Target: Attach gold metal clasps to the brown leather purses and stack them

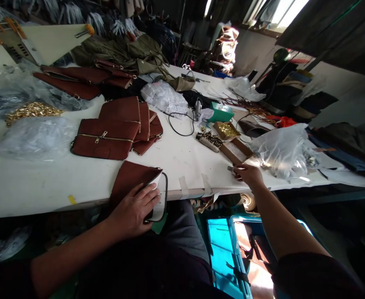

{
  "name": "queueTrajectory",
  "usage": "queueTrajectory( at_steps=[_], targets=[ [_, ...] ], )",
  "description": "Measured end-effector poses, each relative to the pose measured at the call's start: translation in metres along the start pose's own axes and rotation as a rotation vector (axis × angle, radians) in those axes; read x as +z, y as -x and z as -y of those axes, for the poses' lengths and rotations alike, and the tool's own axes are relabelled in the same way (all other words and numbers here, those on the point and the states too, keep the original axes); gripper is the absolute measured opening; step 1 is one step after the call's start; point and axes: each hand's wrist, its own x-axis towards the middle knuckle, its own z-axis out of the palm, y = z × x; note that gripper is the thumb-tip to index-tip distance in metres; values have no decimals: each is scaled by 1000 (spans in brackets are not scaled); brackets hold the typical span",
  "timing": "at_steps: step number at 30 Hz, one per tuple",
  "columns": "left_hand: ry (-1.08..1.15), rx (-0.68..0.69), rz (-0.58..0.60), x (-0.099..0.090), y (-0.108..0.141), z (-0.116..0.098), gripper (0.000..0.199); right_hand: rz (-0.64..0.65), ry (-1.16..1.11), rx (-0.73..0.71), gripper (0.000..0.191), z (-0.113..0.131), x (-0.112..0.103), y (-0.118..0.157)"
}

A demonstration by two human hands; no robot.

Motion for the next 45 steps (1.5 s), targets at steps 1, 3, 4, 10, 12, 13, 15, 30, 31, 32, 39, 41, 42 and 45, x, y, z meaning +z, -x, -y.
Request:
queueTrajectory(
  at_steps=[1, 3, 4, 10, 12, 13, 15, 30, 31, 32, 39, 41, 42, 45],
  targets=[
    [3, -3, 9, -1, 0, 0, 66, 3, 9, -11, 33, -1, -2, 2],
    [5, -4, 24, -3, 0, -1, 66, -11, 34, -39, 26, 1, -3, 7],
    [3, -5, 28, -4, 0, -1, 66, -28, 47, -55, 23, 4, -3, 10],
    [-10, -20, 46, -6, 1, -3, 67, 1, -138, -232, 28, 54, 30, 77],
    [-13, -22, 49, -6, 0, -3, 67, 146, -239, -288, 29, 78, 53, 119],
    [-15, -22, 51, -6, 0, -4, 67, 249, -299, -295, 29, 88, 66, 141],
    [-18, -22, 53, -6, -1, -4, 66, 511, -374, -276, 30, 103, 94, 183],
    [15, -42, 56, -11, -3, -5, 59, 677, -253, -371, 15, 102, 165, 246],
    [14, -36, 54, -12, -3, -5, 60, 673, -242, -377, 15, 103, 165, 246],
    [13, -29, 54, -12, -4, -5, 60, 666, -227, -387, 14, 104, 165, 246],
    [-2, -1, 79, -12, -4, -3, 56, 528, 26, -552, 4, 109, 161, 246],
    [-1, -1, 78, -12, -4, -3, 57, 466, 87, -612, 4, 108, 161, 248],
    [1, -1, 78, -12, -4, -3, 57, 441, 105, -632, 6, 108, 162, 248],
    [3, -1, 84, -12, -4, -2, 59, 430, 121, -665, 7, 105, 162, 248]
  ],
)
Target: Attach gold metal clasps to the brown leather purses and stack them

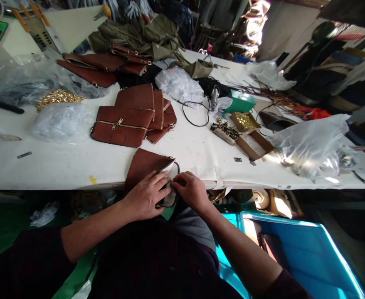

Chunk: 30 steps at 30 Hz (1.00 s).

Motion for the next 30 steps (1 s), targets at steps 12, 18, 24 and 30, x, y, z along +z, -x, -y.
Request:
queueTrajectory(
  at_steps=[12, 18, 24, 30],
  targets=[
    [21, -7, -58, 8, 1, 3, 51, -478, 245, 64, 33, -95, -106, -112],
    [49, -15, -68, 11, -1, 4, 54, -334, 541, 153, 54, -145, -129, -180],
    [53, -16, -4, 3, -3, 5, 54, -300, 491, 147, 39, -151, -133, -207],
    [42, -19, 49, -1, -2, 5, 55, -393, 34, -2, 31, -102, -118, -160]
  ],
)
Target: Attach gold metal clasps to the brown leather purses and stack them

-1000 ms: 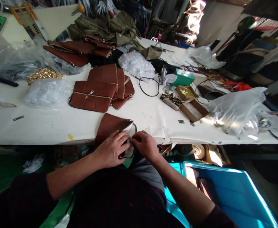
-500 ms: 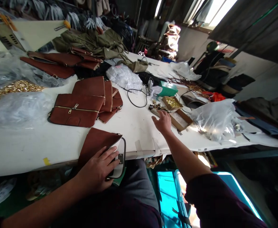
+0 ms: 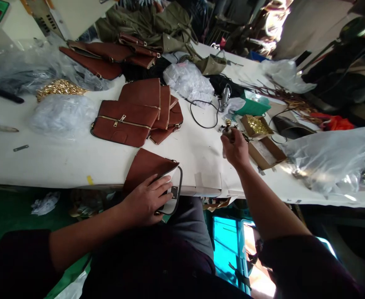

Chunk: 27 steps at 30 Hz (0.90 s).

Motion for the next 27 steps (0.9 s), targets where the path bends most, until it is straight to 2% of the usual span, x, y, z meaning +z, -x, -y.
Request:
queueTrajectory(
  at_steps=[2, 4, 6, 8, 11, 16, 22, 27],
  targets=[
    [-9, 4, -2, 0, 0, -1, 55, -4, -529, 42, 35, 36, 5, 34],
    [-18, 6, -11, 0, 0, -2, 53, 5, -989, 222, 35, 76, 15, 68],
    [-24, 5, -20, 0, -1, -3, 52, 36, -1261, 411, 36, 111, 28, 96],
    [-31, 4, -27, -1, -1, -4, 51, 77, -1361, 517, 42, 137, 42, 115],
    [-47, 6, -35, -2, -1, -6, 50, 108, -1340, 508, 50, 153, 60, 131],
    [-58, 9, -37, -3, -1, -6, 46, 96, -1244, 376, 48, 150, 73, 139],
    [-34, 21, -47, -4, -1, -4, 48, 194, -1110, 271, 45, 151, 70, 153],
    [-12, 22, -87, -4, 1, -4, 45, 173, -893, 98, 41, 150, 61, 172]
  ],
)
